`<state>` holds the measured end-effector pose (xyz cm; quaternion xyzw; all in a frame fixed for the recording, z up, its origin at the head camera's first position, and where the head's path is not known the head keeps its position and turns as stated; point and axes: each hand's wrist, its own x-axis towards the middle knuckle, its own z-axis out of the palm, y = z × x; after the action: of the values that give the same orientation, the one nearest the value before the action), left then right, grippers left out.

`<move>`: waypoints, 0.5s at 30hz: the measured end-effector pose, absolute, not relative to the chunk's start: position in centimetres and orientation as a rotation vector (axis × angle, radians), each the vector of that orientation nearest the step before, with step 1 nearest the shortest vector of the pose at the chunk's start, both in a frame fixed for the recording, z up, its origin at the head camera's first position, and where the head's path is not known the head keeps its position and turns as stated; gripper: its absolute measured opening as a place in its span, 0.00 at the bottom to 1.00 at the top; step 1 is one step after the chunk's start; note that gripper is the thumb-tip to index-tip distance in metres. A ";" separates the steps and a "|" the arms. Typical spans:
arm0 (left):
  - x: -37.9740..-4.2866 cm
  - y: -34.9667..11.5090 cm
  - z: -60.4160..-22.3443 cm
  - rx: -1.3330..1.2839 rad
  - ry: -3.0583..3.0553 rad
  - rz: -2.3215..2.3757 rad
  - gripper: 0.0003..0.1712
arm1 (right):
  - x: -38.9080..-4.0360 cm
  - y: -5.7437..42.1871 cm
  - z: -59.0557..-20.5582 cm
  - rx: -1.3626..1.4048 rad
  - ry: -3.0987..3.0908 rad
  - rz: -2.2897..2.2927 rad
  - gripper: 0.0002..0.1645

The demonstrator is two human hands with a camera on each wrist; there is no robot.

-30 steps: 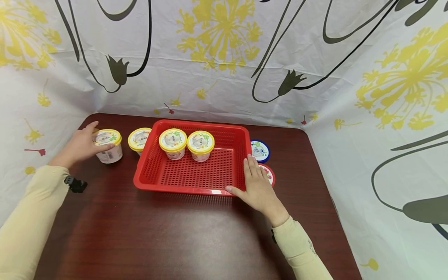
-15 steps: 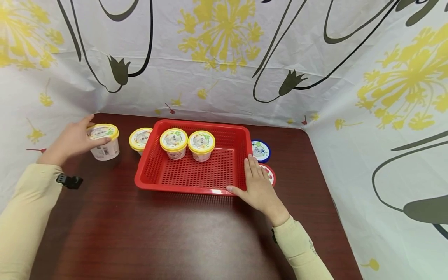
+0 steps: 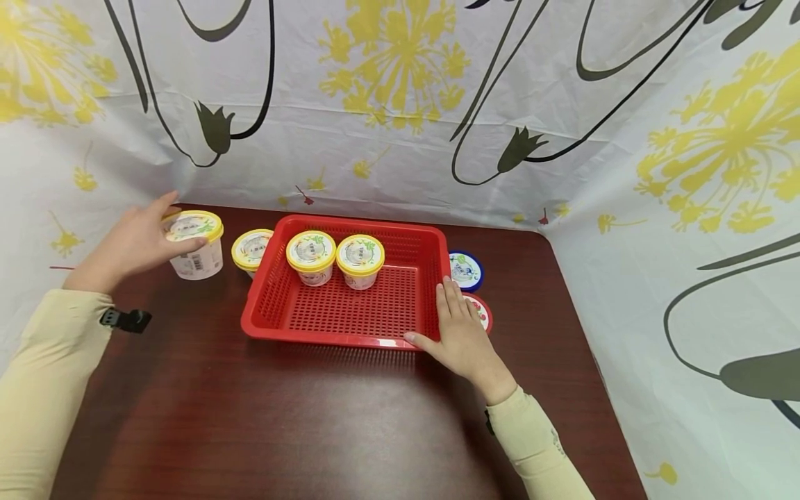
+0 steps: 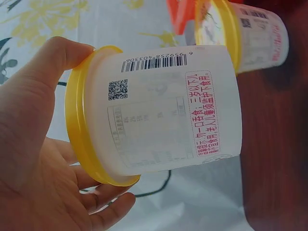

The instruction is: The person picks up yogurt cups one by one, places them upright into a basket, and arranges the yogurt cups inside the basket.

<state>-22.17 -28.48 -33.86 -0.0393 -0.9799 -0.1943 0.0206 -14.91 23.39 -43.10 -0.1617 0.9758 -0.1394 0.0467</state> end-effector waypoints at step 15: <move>-21.9 -24.5 -31.3 -0.180 -3.053 -0.524 0.62 | -14.9 23.4 -43.1 -0.497 2.982 -0.421 0.66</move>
<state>-21.91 -24.49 -31.27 -0.0580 -0.9838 -0.1687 0.0193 -14.90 23.41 -43.09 -0.1628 0.9760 -0.1379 0.0445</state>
